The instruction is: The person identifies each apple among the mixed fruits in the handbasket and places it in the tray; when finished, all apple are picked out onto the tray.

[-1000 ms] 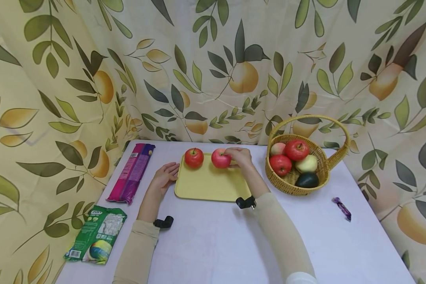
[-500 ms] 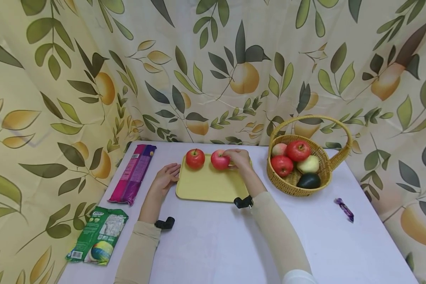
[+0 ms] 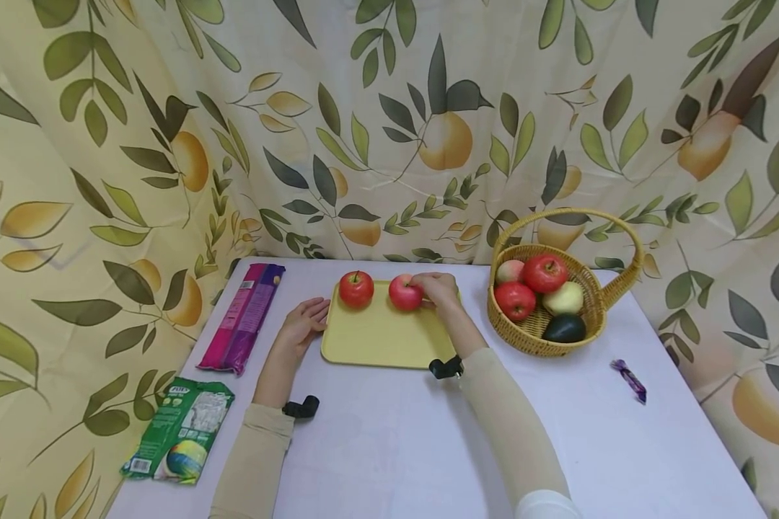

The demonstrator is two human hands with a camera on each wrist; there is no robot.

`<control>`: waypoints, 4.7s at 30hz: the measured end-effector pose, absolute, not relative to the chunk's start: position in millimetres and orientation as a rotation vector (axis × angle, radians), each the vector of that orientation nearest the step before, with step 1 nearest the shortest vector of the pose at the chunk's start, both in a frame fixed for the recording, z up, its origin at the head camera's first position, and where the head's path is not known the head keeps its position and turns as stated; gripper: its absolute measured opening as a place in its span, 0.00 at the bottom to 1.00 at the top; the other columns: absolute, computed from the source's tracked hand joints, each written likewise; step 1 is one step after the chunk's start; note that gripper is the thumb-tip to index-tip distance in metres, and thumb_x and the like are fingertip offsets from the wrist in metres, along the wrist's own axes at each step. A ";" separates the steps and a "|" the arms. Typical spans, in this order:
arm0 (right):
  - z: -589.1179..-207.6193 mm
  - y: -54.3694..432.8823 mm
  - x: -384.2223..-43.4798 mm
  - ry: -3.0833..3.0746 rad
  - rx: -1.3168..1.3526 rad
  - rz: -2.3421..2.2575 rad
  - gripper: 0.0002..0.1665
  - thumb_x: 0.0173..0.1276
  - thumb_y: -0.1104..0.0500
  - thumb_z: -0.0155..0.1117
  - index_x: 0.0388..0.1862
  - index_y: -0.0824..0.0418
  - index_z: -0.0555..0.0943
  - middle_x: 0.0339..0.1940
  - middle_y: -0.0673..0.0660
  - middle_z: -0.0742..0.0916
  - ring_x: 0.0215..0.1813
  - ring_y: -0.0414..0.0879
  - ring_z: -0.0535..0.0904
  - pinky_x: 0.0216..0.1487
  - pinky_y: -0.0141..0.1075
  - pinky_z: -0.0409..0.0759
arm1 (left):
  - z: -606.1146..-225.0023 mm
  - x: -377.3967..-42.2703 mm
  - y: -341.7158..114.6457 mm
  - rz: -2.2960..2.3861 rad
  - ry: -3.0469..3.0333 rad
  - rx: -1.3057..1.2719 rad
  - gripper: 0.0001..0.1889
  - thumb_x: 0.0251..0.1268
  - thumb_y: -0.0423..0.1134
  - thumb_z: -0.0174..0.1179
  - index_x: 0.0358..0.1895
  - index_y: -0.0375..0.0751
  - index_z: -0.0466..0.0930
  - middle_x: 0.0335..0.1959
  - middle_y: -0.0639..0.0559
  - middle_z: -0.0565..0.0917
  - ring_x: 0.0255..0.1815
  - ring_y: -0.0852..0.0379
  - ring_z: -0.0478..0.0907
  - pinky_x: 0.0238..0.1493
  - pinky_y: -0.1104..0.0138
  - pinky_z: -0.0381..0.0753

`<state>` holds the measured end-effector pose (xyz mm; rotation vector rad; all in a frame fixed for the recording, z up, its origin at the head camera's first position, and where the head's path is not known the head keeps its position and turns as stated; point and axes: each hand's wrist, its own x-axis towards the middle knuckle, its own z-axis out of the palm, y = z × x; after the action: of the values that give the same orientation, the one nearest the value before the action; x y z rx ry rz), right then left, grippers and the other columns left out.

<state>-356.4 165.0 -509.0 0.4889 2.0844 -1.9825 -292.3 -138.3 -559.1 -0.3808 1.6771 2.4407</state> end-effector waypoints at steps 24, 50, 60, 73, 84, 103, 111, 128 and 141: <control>-456.1 208.8 -334.3 2.227 0.232 -1.968 0.30 0.77 0.56 0.62 0.72 0.68 0.74 0.70 0.67 0.81 0.71 0.60 0.76 0.72 0.52 0.76 | -559.5 -291.3 -137.7 2.403 1.709 -0.385 0.42 0.55 0.05 0.48 0.77 0.27 0.61 0.75 0.32 0.69 0.78 0.42 0.67 0.75 0.57 0.72; -422.2 310.2 -304.9 2.266 0.309 -2.164 0.21 0.77 0.60 0.64 0.64 0.69 0.79 0.35 0.43 0.91 0.41 0.37 0.89 0.50 0.35 0.88 | -558.2 -290.9 -141.1 2.391 1.727 -0.378 0.42 0.55 0.05 0.47 0.77 0.28 0.60 0.76 0.32 0.69 0.78 0.42 0.67 0.74 0.57 0.72; -416.4 349.4 -303.9 2.303 0.436 -2.159 0.19 0.75 0.56 0.68 0.59 0.63 0.80 0.33 0.41 0.91 0.40 0.35 0.89 0.45 0.31 0.88 | -558.7 -290.7 -142.0 2.402 1.703 -0.375 0.41 0.56 0.05 0.47 0.78 0.27 0.60 0.76 0.32 0.69 0.78 0.42 0.66 0.74 0.57 0.72; -425.8 387.1 -308.1 2.267 0.747 -2.321 0.07 0.69 0.63 0.72 0.44 0.55 0.87 0.33 0.44 0.86 0.37 0.35 0.87 0.41 0.29 0.88 | -562.9 -292.0 -138.8 2.413 1.699 -0.374 0.41 0.55 0.05 0.48 0.77 0.27 0.62 0.75 0.32 0.71 0.77 0.42 0.68 0.73 0.58 0.73; -441.9 404.4 -315.8 2.223 0.850 -2.142 0.21 0.67 0.56 0.76 0.54 0.55 0.77 0.45 0.48 0.77 0.41 0.35 0.80 0.41 0.38 0.90 | -561.8 -291.7 -139.1 2.437 1.690 -0.346 0.41 0.54 0.04 0.46 0.77 0.25 0.60 0.75 0.30 0.69 0.78 0.40 0.66 0.75 0.56 0.71; -448.6 400.3 -318.5 2.242 0.854 -2.100 0.47 0.64 0.55 0.79 0.78 0.60 0.67 0.49 0.49 0.75 0.32 0.33 0.85 0.44 0.44 0.89 | -562.0 -293.2 -140.2 2.426 1.675 -0.360 0.42 0.53 0.04 0.47 0.77 0.25 0.60 0.75 0.30 0.69 0.78 0.40 0.67 0.74 0.55 0.72; -441.8 397.9 -306.9 2.131 0.866 -2.248 0.45 0.64 0.58 0.79 0.78 0.56 0.70 0.51 0.47 0.73 0.32 0.32 0.84 0.44 0.44 0.89 | -562.7 -294.4 -140.4 2.415 1.680 -0.387 0.42 0.54 0.05 0.47 0.76 0.27 0.62 0.75 0.33 0.70 0.77 0.42 0.68 0.74 0.58 0.73; -417.3 382.9 -273.7 2.046 0.668 -2.474 0.43 0.58 0.61 0.83 0.72 0.57 0.74 0.54 0.47 0.76 0.46 0.37 0.83 0.40 0.44 0.90 | -560.1 -293.8 -140.6 2.407 1.676 -0.388 0.41 0.56 0.05 0.48 0.77 0.28 0.61 0.76 0.33 0.70 0.78 0.43 0.66 0.75 0.57 0.71; -403.4 353.0 -251.2 2.069 0.499 -2.493 0.43 0.59 0.60 0.83 0.73 0.58 0.76 0.54 0.50 0.79 0.51 0.40 0.80 0.38 0.42 0.90 | -559.1 -292.5 -140.4 2.439 1.654 -0.357 0.41 0.55 0.04 0.46 0.77 0.25 0.60 0.76 0.30 0.68 0.78 0.41 0.65 0.76 0.54 0.70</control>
<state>-251.2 353.0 -403.4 0.4991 2.0688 -2.4934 -292.5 -140.4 -559.1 -0.3571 1.6541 2.4390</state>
